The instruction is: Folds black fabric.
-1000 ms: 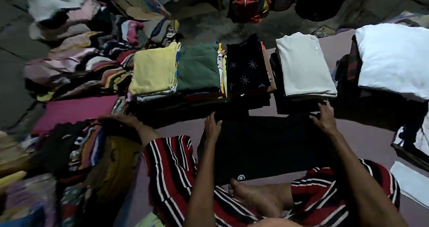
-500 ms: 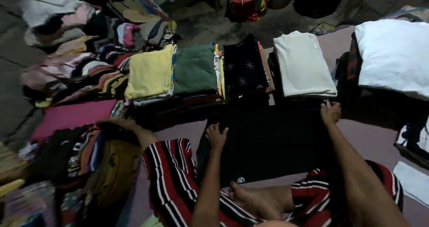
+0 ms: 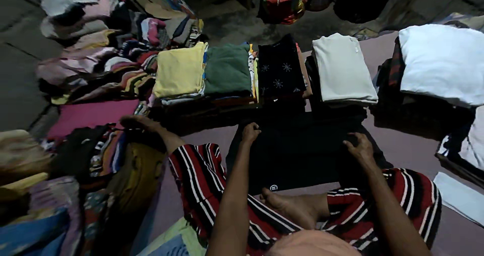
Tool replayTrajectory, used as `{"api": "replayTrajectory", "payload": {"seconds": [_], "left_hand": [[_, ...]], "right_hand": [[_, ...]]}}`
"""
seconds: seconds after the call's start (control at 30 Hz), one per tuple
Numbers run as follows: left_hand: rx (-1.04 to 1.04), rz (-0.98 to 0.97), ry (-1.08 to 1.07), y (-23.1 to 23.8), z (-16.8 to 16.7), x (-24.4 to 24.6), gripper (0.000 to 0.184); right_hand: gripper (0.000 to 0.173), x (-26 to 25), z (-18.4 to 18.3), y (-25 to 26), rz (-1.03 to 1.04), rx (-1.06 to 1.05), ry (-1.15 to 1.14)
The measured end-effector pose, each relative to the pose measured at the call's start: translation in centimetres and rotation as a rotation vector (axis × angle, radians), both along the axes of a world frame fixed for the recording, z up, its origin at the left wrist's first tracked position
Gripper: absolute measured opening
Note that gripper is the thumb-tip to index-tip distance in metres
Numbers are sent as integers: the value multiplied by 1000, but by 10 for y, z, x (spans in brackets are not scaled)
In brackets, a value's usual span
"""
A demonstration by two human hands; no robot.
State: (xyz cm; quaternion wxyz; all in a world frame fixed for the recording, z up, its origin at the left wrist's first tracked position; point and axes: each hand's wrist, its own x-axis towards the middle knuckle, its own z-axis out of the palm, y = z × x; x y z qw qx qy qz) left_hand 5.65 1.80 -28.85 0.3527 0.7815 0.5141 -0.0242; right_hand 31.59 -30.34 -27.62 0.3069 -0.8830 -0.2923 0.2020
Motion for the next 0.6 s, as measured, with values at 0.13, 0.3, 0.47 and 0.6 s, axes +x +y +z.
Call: {"api": "replayTrajectory", "payload": {"seconds": [0.13,0.3,0.47,0.6], "left_hand": [[-88,-69,-268,-3,7,-13,31],[-106,-466,-379,-25,30,-70,22],[47,-803,7,-50,3,-110,18],[100,-365,29,-66,8,-109,30]], "right_hand": [[37,-6,-1,-10,-33,47,-20],[35,-4,2,-22,-53,72,-24],[36,-10,9,-15,-20,49,-26],[38,-38,18,10,171,-24,-24]]}}
